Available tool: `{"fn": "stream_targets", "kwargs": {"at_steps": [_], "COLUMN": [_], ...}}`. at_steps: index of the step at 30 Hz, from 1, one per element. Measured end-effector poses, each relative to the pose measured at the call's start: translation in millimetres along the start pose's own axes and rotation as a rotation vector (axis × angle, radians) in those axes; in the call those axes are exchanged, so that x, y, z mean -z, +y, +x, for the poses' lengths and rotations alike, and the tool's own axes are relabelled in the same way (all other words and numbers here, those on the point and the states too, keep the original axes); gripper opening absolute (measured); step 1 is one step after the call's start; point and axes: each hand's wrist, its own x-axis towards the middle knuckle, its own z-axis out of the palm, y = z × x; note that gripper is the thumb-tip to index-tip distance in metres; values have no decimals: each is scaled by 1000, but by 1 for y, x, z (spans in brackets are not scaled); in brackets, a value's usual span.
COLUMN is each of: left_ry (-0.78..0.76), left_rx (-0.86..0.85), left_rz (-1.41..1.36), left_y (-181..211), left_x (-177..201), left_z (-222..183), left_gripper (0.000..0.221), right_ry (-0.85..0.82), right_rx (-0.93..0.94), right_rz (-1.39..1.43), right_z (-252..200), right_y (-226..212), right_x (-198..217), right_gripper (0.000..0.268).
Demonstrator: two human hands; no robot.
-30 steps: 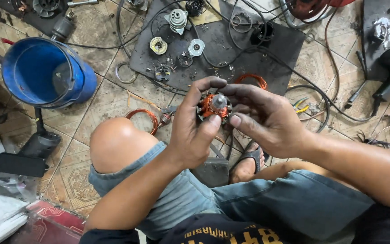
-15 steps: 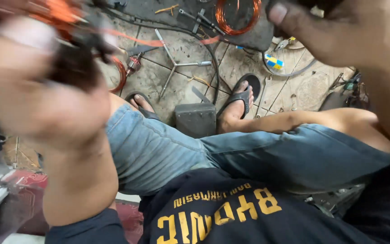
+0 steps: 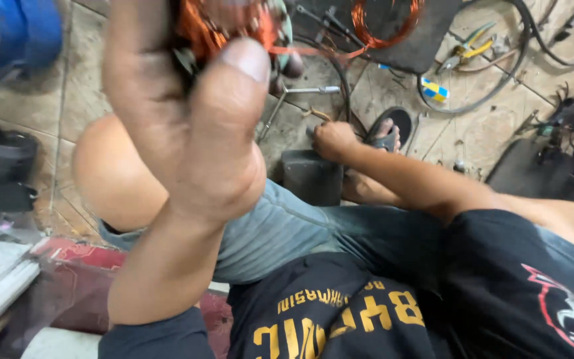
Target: Manually winding and securing copper wire coils onto a motor armature for repair.
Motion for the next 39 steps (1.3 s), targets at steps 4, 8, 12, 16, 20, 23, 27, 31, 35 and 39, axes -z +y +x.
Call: {"fn": "stream_targets", "kwargs": {"at_steps": [4,8,12,16,20,23,27,31,35,39], "left_ry": [-11,9,59,40,109,84,44,-18,-85,-76], "left_rx": [-12,-60,-60,-171,-162,-155,-157,-159,-170,-149], "left_rz": [-26,-25,-84,-17,27,-24,-46,-45,52,81], "left_y": [-3,-8,-20,-25,-41,-44,-35,-34,-24,-26], "left_x": [13,14,10,0,-4,-7,-10,-14,-14,-13], "left_z": [-3,2,0,5,16,16,12,11,3,-6], "left_gripper": [34,38,41,36,34,33,34,32,34,36], "right_ry": [-66,-14,-37,-76,-112,-171,-185,74,556,603], "right_rx": [-88,-14,-34,72,187,227,115,-44,254,487], "right_rz": [23,26,-1,22,142,209,255,302,286,242], "right_z": [1,22,28,43,35,4,-61,-122,-145,-134], "right_y": [1,24,29,47,22,-2,-32,-41,-81,-83], "right_x": [-5,-1,-4,-18,80,195,334,398,441,434], "right_gripper": [24,24,42,37,30,29,17,20,38,25]}}
